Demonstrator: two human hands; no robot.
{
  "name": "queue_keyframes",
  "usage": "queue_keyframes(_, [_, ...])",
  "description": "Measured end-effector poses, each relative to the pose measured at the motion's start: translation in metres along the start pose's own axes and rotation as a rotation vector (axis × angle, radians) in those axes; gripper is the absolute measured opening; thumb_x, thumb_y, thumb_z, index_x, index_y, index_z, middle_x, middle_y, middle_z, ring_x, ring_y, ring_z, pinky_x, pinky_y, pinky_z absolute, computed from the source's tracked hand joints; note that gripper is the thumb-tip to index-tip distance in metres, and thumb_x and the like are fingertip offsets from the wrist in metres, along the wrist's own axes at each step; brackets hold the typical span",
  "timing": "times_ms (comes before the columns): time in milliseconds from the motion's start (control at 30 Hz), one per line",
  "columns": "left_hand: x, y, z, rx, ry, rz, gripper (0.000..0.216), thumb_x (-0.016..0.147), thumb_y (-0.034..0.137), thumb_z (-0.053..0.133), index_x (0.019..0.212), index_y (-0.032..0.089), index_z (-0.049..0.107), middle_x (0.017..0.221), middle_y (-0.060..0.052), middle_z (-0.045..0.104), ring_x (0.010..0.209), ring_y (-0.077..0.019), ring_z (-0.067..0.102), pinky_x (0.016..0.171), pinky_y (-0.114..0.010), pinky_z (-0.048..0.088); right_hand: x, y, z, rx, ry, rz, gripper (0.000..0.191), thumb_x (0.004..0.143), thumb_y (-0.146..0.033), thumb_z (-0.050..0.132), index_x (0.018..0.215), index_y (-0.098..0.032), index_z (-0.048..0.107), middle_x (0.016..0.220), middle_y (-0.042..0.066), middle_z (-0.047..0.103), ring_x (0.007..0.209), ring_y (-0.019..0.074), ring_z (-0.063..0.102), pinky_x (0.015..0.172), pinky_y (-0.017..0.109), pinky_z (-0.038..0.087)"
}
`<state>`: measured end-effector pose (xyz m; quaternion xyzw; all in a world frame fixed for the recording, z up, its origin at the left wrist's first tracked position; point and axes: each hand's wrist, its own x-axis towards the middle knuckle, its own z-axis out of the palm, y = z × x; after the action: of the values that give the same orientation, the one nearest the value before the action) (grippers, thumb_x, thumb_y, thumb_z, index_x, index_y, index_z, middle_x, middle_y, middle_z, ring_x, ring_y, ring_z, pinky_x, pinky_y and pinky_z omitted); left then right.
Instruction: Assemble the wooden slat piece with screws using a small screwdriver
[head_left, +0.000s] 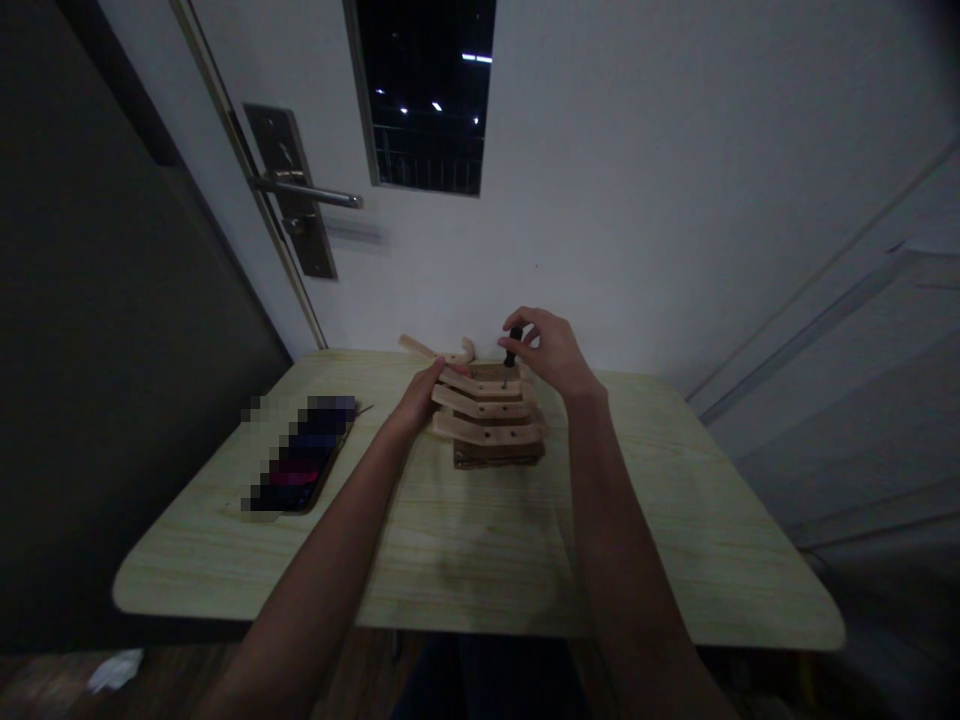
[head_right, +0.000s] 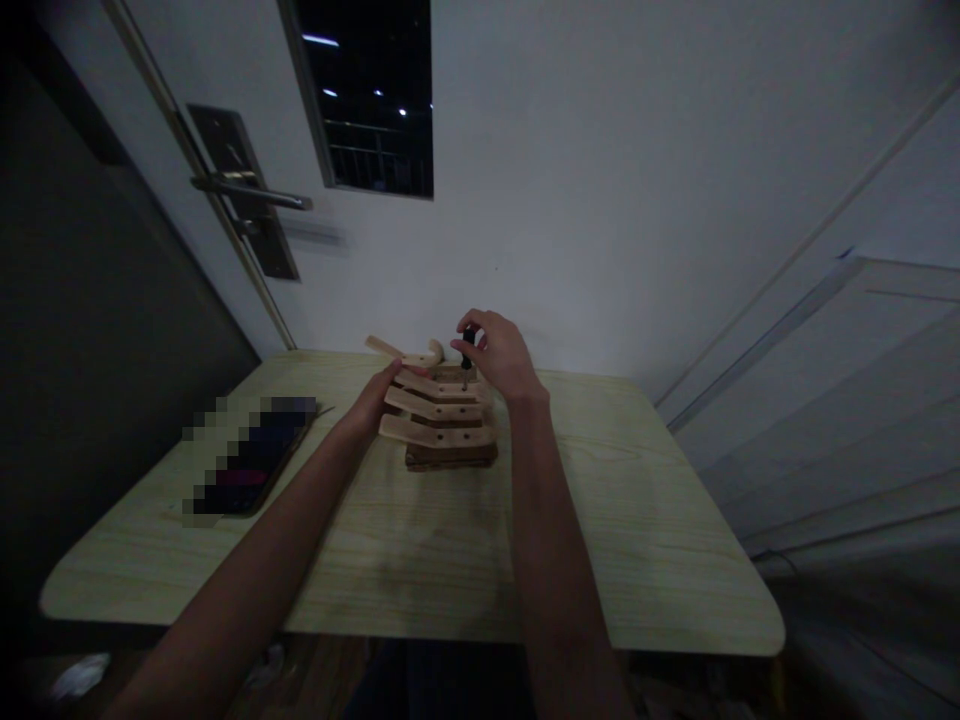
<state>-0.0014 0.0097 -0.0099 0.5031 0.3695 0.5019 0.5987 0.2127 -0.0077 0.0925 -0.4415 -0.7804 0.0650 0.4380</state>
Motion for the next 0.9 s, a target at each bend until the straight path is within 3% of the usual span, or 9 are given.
queue_keyframes(167, [0.0003, -0.0017, -0.0012, -0.003, 0.008, -0.004, 0.057, 0.080, 0.065, 0.055, 0.095, 0.013, 0.073, 0.092, -0.011, 0.077, 0.084, -0.0254, 0.070, 0.081, -0.035, 0.051, -0.0001, -0.0021, -0.0024, 0.026, -0.006, -0.010, 0.005, 0.082, -0.019, 0.066, 0.086, -0.019, 0.070, 0.087, 0.004, 0.071, 0.068, 0.0142, 0.059, 0.070, 0.030, 0.051])
queue_keyframes(333, [-0.0010, -0.0008, -0.0002, -0.009, 0.019, -0.008, 0.056, 0.081, 0.064, 0.055, 0.095, 0.013, 0.073, 0.091, -0.011, 0.077, 0.084, -0.0256, 0.070, 0.080, -0.034, 0.051, -0.0029, -0.0046, -0.0033, 0.017, -0.037, -0.011, 0.025, 0.085, -0.013, 0.054, 0.101, -0.019, 0.073, 0.099, 0.008, 0.073, 0.083, 0.0181, 0.065, 0.074, 0.033, 0.055])
queue_keyframes(433, [-0.0015, 0.0002, 0.0006, -0.031, 0.017, -0.017, 0.057, 0.079, 0.065, 0.056, 0.094, 0.013, 0.073, 0.088, -0.011, 0.077, 0.082, -0.0256, 0.070, 0.079, -0.035, 0.052, -0.0038, -0.0047, -0.0031, 0.037, -0.040, 0.013, 0.027, 0.084, -0.012, 0.053, 0.102, -0.019, 0.072, 0.103, 0.009, 0.072, 0.088, 0.0192, 0.066, 0.075, 0.034, 0.057])
queue_keyframes(667, [-0.0020, 0.0012, 0.0009, -0.042, 0.010, 0.000, 0.054, 0.078, 0.064, 0.059, 0.089, 0.013, 0.073, 0.085, -0.010, 0.076, 0.080, -0.0248, 0.069, 0.080, -0.034, 0.051, -0.0007, -0.0089, -0.0034, 0.064, 0.020, 0.107, 0.011, 0.077, -0.019, 0.070, 0.088, -0.019, 0.069, 0.075, 0.001, 0.066, 0.064, 0.0129, 0.061, 0.064, 0.028, 0.053])
queue_keyframes(900, [-0.0001, -0.0008, -0.0010, -0.037, -0.009, 0.006, 0.055, 0.078, 0.064, 0.058, 0.090, 0.013, 0.073, 0.082, -0.009, 0.076, 0.078, -0.0238, 0.069, 0.082, -0.034, 0.050, 0.0002, -0.0090, 0.0025, 0.095, 0.083, 0.129, 0.021, 0.072, -0.025, 0.077, 0.073, -0.019, 0.056, 0.071, -0.001, 0.060, 0.063, 0.0120, 0.057, 0.062, 0.026, 0.049])
